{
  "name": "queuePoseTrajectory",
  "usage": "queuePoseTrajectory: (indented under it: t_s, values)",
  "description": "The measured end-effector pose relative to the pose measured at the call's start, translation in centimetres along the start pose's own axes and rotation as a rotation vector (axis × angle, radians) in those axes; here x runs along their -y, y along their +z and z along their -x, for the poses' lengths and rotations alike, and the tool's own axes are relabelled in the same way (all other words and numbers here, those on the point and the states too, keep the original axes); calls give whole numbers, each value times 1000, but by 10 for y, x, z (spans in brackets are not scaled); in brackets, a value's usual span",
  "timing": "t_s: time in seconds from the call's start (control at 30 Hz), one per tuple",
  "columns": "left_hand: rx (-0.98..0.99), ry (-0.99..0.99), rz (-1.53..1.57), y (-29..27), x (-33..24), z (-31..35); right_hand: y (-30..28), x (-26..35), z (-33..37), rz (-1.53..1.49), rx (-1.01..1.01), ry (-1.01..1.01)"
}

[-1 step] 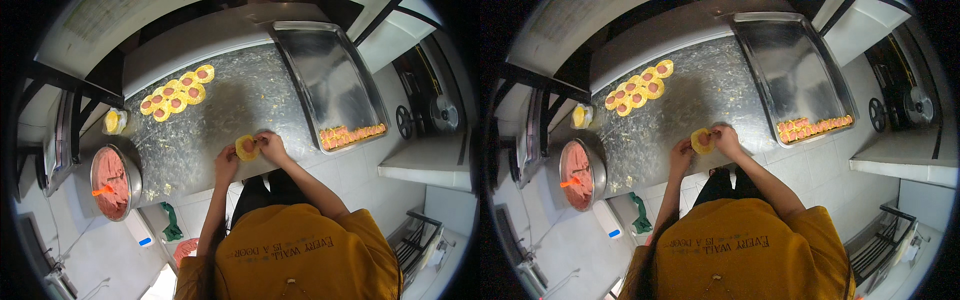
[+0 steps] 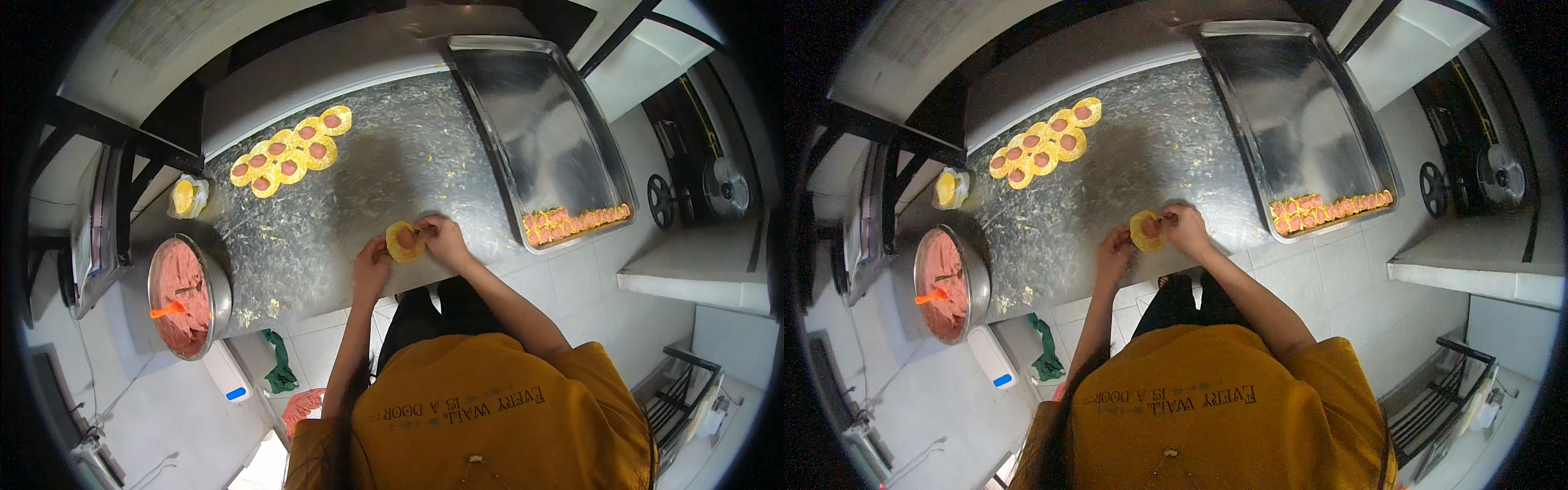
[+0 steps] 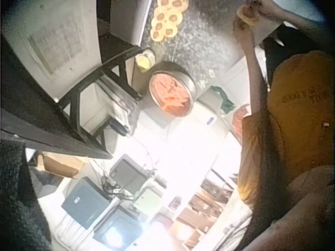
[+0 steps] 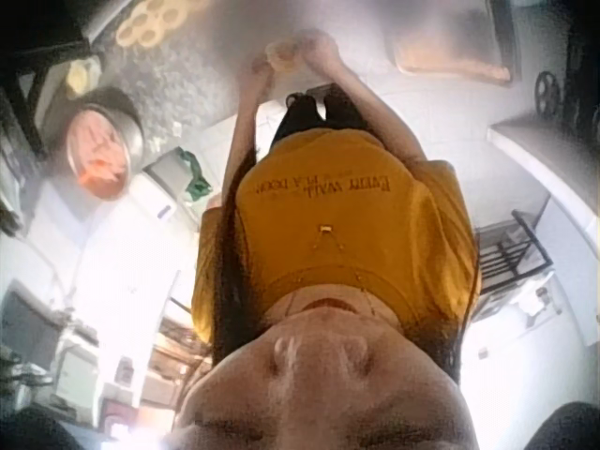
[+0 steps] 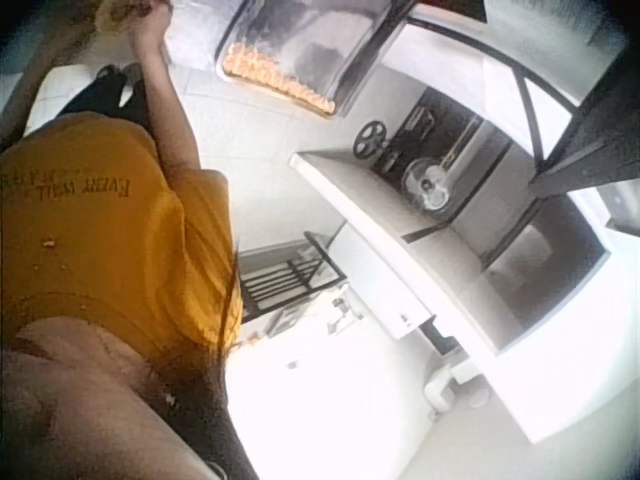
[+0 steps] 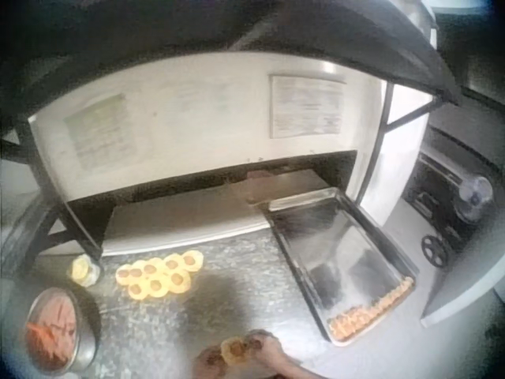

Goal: The person places a pink filling onto yellow circular dough pieces and folds them into half-moon shapes. The finished items are arranged in rows on a metal tray. The person repeats this process for multiple units.

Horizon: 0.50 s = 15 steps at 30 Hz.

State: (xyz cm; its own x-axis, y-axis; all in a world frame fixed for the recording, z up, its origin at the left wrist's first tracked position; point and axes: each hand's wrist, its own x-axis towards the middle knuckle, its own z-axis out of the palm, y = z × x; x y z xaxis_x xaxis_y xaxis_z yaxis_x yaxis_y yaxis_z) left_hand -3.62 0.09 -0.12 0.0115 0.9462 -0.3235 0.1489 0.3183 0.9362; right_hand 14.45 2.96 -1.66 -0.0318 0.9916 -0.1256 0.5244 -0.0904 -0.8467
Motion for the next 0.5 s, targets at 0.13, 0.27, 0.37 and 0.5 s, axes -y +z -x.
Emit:
queuePoseTrajectory:
  t_s: [0.13, 0.27, 0.37, 0.5]
  values:
    - [37, 74, 109, 8, 7, -1, 13, -23, -7, -610, 141, 165]
    - [8, 122, 143, 11, 1, 2, -9, 12, 3, -712, 235, 116]
    - [-6, 109, 200, 15, -1, 0, -12, 11, 5, -755, 253, 93]
    - [-16, -5, 397, 21, -6, -4, -16, 1, -2, -763, 235, 116]
